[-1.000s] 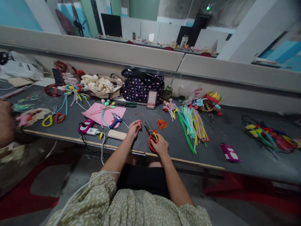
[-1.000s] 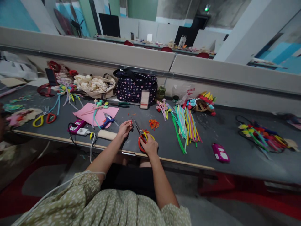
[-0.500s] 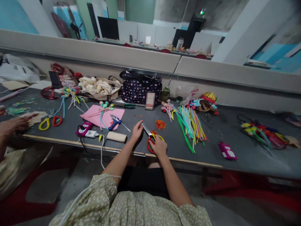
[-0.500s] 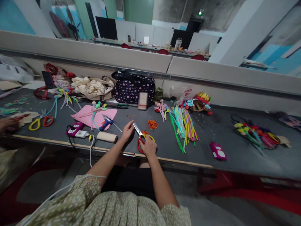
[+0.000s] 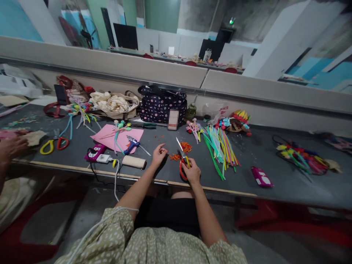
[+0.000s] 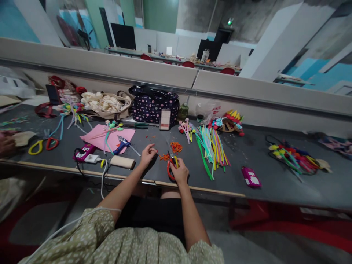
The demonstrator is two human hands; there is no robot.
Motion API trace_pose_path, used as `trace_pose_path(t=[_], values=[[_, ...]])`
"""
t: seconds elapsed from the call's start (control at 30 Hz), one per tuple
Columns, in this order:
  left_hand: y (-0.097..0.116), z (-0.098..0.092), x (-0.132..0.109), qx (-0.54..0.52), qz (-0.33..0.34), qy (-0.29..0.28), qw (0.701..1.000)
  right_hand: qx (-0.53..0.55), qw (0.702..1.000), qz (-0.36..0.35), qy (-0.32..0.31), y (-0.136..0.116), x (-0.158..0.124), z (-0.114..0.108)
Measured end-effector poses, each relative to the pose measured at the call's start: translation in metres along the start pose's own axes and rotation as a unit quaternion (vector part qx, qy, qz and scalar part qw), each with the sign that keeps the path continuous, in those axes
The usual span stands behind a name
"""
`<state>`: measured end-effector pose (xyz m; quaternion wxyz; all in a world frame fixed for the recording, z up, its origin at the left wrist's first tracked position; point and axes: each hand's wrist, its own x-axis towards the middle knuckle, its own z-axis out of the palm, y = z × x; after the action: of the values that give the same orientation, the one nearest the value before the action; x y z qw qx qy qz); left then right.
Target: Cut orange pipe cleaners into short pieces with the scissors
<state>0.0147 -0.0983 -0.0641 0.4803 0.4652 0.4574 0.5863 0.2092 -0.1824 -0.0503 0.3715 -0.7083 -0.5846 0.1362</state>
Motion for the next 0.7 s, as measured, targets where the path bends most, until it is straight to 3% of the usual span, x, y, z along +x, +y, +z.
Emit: trace_pose_path(t=[0.27,0.37,0.53,0.7], values=[[0.011,0.006,-0.008,0.022,-0.017,-0.123,0.992,0.085,0.996,0.021,0.024,0.003,0.0,-0.002],[0.016,0.005,-0.009,0.03,-0.031,-0.111,0.993,0.132,0.99,0.026,0.037,0.007,0.001,0.001],[0.011,0.003,-0.006,0.088,0.006,-0.059,0.994,0.247,0.967,0.028,0.058,0.015,0.003,0.005],[0.009,0.007,-0.005,0.152,0.015,-0.144,0.978,0.284,0.956,0.031,0.065,0.02,0.005,0.009]])
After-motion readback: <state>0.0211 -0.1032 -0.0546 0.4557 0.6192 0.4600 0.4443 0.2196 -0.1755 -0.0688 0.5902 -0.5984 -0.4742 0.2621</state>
